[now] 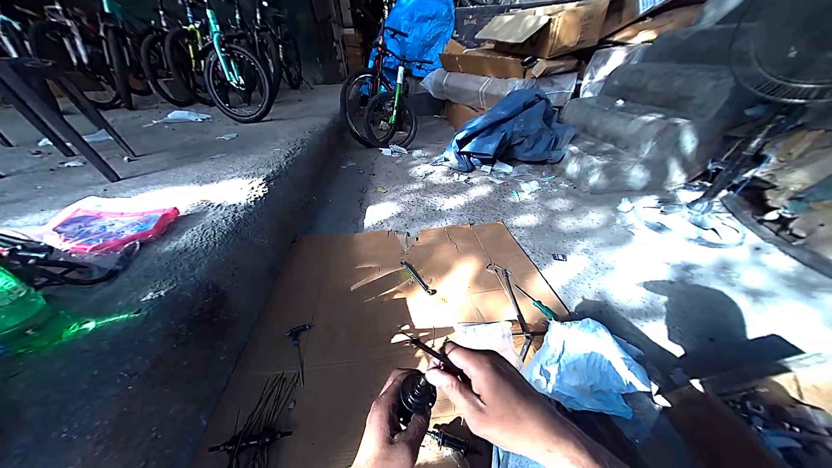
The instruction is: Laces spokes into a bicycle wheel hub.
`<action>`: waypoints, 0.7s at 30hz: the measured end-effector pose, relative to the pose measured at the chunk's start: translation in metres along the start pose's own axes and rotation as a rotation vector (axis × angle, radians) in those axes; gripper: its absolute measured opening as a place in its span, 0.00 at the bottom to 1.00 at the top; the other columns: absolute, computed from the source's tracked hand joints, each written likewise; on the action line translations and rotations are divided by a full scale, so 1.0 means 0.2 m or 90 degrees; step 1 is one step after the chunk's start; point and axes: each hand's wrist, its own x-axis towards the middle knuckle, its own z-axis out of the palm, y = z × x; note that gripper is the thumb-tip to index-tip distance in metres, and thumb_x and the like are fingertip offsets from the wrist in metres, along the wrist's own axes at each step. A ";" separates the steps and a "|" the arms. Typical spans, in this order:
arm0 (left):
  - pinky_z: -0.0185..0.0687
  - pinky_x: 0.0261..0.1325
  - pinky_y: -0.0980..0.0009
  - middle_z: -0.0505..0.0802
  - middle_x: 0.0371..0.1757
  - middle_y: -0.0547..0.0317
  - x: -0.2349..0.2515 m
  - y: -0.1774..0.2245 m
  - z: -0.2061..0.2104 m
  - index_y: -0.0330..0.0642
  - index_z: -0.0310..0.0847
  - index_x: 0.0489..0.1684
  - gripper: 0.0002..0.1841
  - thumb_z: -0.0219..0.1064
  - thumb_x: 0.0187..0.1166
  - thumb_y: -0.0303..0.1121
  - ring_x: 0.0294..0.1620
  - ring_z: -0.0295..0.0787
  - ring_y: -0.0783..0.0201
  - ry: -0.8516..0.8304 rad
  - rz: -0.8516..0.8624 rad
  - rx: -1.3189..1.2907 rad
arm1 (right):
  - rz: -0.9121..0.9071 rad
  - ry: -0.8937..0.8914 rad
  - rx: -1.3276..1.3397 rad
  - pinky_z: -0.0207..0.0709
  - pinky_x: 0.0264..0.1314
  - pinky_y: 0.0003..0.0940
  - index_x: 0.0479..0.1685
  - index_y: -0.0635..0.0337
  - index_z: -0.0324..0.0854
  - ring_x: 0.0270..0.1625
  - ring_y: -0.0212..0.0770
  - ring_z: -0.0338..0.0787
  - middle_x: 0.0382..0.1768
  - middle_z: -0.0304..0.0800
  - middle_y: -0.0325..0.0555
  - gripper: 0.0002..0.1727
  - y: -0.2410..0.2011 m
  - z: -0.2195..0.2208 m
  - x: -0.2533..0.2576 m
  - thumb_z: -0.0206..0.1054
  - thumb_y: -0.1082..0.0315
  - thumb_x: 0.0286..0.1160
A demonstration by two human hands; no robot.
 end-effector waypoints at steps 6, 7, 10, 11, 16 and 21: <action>0.91 0.55 0.68 0.91 0.55 0.53 0.00 0.05 -0.03 0.30 0.82 0.57 0.19 0.69 0.66 0.23 0.52 0.91 0.65 0.048 0.025 -0.055 | -0.003 0.031 0.028 0.79 0.38 0.41 0.67 0.52 0.80 0.33 0.39 0.82 0.33 0.82 0.40 0.37 -0.05 -0.02 0.00 0.54 0.29 0.81; 0.91 0.55 0.68 0.91 0.54 0.53 0.00 0.05 -0.04 0.29 0.81 0.58 0.20 0.68 0.64 0.22 0.51 0.91 0.65 0.052 0.027 -0.059 | 0.003 0.038 0.083 0.78 0.37 0.39 0.64 0.52 0.82 0.31 0.37 0.81 0.31 0.81 0.39 0.33 -0.04 -0.03 0.00 0.50 0.33 0.86; 0.92 0.53 0.66 0.91 0.55 0.51 0.00 0.06 -0.05 0.27 0.79 0.60 0.22 0.68 0.62 0.22 0.50 0.92 0.63 0.059 0.031 -0.079 | -0.007 0.097 0.376 0.66 0.24 0.28 0.47 0.53 0.81 0.22 0.30 0.70 0.25 0.70 0.34 0.21 0.01 -0.01 -0.02 0.45 0.52 0.93; 0.92 0.53 0.65 0.91 0.55 0.52 0.01 0.06 -0.06 0.28 0.79 0.59 0.22 0.68 0.62 0.23 0.50 0.92 0.63 0.060 0.036 -0.083 | -0.032 0.116 0.467 0.71 0.24 0.26 0.45 0.54 0.79 0.23 0.29 0.73 0.26 0.71 0.34 0.20 0.03 -0.01 -0.03 0.44 0.54 0.93; 0.92 0.53 0.65 0.92 0.53 0.52 0.01 0.04 -0.06 0.29 0.81 0.57 0.21 0.70 0.62 0.25 0.49 0.92 0.62 0.065 0.058 -0.065 | 0.034 0.071 -0.034 0.78 0.40 0.39 0.40 0.51 0.80 0.37 0.38 0.84 0.32 0.80 0.38 0.26 0.10 -0.04 -0.06 0.44 0.45 0.93; 0.92 0.53 0.66 0.92 0.52 0.52 0.01 0.04 -0.05 0.30 0.81 0.56 0.20 0.71 0.63 0.26 0.48 0.92 0.63 0.056 0.053 -0.067 | -0.010 0.194 -0.013 0.71 0.27 0.35 0.33 0.51 0.79 0.25 0.35 0.76 0.24 0.73 0.37 0.25 0.15 0.03 -0.06 0.46 0.46 0.92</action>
